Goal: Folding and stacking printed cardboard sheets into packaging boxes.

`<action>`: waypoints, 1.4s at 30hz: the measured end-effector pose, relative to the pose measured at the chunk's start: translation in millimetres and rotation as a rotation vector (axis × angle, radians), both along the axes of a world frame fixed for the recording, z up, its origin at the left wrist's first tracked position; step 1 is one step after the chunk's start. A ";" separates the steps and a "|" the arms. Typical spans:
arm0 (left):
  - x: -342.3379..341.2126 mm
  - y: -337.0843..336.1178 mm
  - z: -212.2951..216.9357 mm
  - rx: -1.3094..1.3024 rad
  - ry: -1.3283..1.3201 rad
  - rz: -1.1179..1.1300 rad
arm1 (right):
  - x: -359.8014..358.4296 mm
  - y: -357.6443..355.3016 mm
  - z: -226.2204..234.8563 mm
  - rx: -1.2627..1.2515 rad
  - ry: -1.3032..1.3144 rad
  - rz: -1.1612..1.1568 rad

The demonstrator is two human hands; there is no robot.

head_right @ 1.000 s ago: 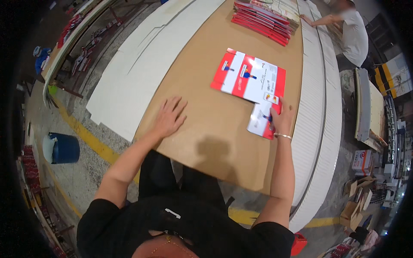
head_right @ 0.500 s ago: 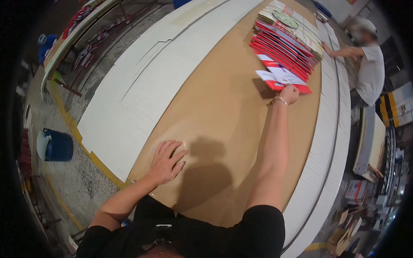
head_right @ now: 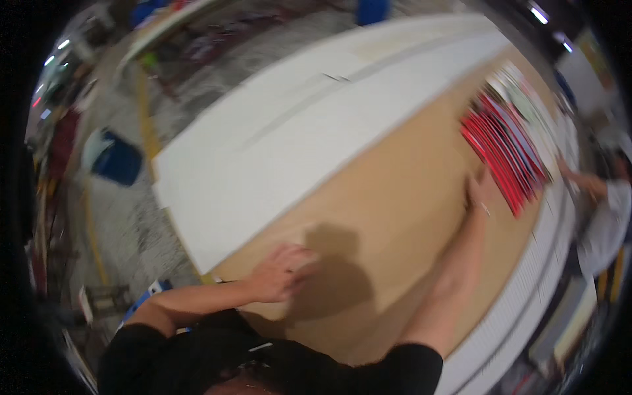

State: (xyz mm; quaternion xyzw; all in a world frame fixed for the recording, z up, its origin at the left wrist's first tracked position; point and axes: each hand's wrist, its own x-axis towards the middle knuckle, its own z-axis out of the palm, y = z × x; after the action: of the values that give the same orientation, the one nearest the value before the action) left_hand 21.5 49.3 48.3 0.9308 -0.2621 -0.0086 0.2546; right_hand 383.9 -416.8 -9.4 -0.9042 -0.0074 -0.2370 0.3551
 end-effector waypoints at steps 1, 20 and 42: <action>-1.0 1.8 -9.3 -0.069 -0.011 -0.011 | -7.8 16.0 0.2 0.065 0.045 0.038; -8.8 -1.9 -51.3 -0.252 -0.351 0.092 | -491.4 376.6 378.3 0.236 -0.273 1.481; -165.9 59.8 -44.6 -0.078 -0.222 -0.134 | -389.9 513.3 87.0 -0.680 0.310 0.641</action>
State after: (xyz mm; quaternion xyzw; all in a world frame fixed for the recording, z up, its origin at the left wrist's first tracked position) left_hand -144.5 109.1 3.6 0.8958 -0.3502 0.0878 0.2590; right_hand -6.0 96.5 77.6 -0.9457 -0.3094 0.0376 0.0919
